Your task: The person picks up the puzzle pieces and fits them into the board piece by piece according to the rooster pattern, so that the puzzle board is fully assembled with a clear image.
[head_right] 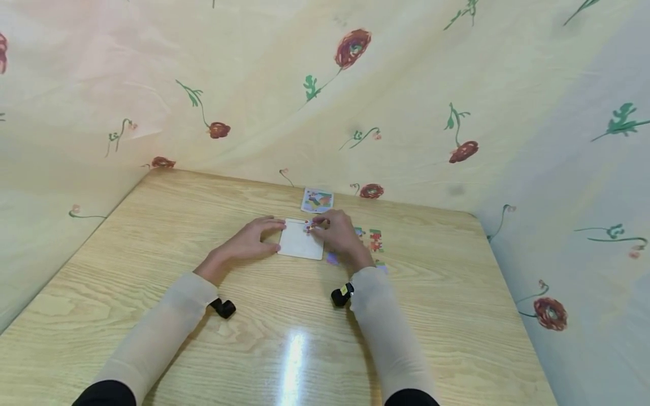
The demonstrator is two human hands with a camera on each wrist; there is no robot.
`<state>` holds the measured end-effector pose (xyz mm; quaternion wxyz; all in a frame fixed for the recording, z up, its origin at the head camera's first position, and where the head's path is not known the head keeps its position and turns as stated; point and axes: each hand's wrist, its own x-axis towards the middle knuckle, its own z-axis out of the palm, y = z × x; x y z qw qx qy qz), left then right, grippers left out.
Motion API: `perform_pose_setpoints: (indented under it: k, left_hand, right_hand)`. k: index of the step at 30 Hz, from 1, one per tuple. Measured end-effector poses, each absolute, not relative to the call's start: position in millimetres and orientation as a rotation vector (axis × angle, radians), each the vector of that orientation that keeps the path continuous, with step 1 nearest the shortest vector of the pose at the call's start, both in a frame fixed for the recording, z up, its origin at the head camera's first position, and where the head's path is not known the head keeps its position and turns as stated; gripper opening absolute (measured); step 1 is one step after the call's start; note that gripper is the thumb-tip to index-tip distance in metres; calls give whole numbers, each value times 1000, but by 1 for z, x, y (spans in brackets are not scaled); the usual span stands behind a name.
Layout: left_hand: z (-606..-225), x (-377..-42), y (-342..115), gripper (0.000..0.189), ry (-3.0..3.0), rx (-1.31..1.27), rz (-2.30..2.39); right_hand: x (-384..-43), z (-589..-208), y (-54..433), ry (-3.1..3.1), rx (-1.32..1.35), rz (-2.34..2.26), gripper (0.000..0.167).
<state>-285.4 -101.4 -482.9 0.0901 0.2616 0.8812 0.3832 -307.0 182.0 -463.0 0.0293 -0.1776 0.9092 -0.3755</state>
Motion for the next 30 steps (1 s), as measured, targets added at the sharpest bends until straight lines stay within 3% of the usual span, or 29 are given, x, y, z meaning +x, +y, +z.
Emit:
perform_pose_setpoints:
  k: [12,30]
  left_hand:
    - [-481,-284,-102,61,2633,803,1128]
    - [-482,-284,-102,60,2638,794,1128]
  right_hand:
    - [-313,-469,152,2921,-679,-1019,29]
    - [-312,-473,142,3003,-657,-869,29]
